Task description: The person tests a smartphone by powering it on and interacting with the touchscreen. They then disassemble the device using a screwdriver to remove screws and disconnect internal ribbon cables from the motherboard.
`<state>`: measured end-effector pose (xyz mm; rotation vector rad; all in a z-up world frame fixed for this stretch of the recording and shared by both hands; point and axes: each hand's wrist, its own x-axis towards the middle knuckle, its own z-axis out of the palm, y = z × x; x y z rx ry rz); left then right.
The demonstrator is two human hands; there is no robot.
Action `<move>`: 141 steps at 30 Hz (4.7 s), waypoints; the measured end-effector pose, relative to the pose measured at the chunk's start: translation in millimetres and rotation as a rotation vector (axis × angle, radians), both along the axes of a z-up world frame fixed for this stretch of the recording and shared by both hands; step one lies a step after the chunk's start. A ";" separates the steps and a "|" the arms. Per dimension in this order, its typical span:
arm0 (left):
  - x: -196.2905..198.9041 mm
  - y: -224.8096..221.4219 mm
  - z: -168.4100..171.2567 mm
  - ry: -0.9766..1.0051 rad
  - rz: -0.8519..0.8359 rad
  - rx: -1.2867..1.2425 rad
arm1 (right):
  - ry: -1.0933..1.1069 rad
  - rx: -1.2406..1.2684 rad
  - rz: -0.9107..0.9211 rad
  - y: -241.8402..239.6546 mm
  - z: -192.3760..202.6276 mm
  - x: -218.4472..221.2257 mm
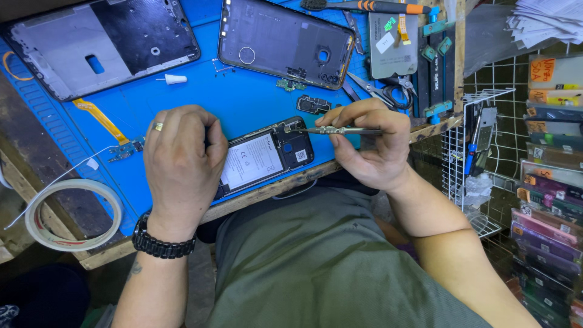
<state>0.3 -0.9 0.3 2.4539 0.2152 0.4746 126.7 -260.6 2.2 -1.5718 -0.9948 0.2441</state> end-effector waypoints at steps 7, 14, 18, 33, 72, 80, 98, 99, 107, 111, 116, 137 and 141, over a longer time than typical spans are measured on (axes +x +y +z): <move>1.3 -0.1 3.0 0.017 -0.028 -0.048 | -0.030 0.003 0.011 1.2 -14.4 -4.5; 1.9 0.5 6.1 0.018 -0.036 -0.082 | -0.085 0.000 0.054 4.8 -21.0 -6.2; 2.6 0.8 7.7 0.009 -0.050 -0.094 | -0.169 -0.042 0.088 5.7 -18.2 -0.8; 3.5 3.3 8.9 0.026 -0.068 -0.119 | -0.148 -0.002 0.072 11.2 -23.7 -2.2; 12.3 8.5 14.2 0.105 -0.087 -0.170 | 0.022 0.063 -0.027 15.8 -19.7 -1.0; 8.6 12.7 13.7 0.082 -0.063 -0.223 | 0.013 0.030 -0.058 14.2 -17.3 1.5; -16.1 7.7 43.2 0.109 0.085 -0.146 | 0.258 -0.002 -0.024 -14.4 -10.1 2.5; -21.2 5.9 43.3 0.130 0.115 -0.159 | 0.222 -0.105 0.000 -14.9 -3.1 6.6; -57.9 -9.4 53.0 0.291 0.361 -0.354 | -0.286 -0.674 0.319 20.9 50.9 19.1; -66.9 -21.9 52.4 0.351 0.390 -0.488 | -0.328 -0.737 0.311 27.8 49.5 16.1; -72.0 -28.5 47.5 0.358 0.413 -0.614 | -0.576 -0.747 0.357 24.8 46.2 14.4; -6.3 -14.8 9.9 -0.385 0.328 -0.865 | -0.184 -0.348 0.087 52.6 36.1 29.7; -23.1 -20.4 29.2 -0.412 0.317 -0.842 | -0.226 -0.343 0.064 42.2 57.9 30.3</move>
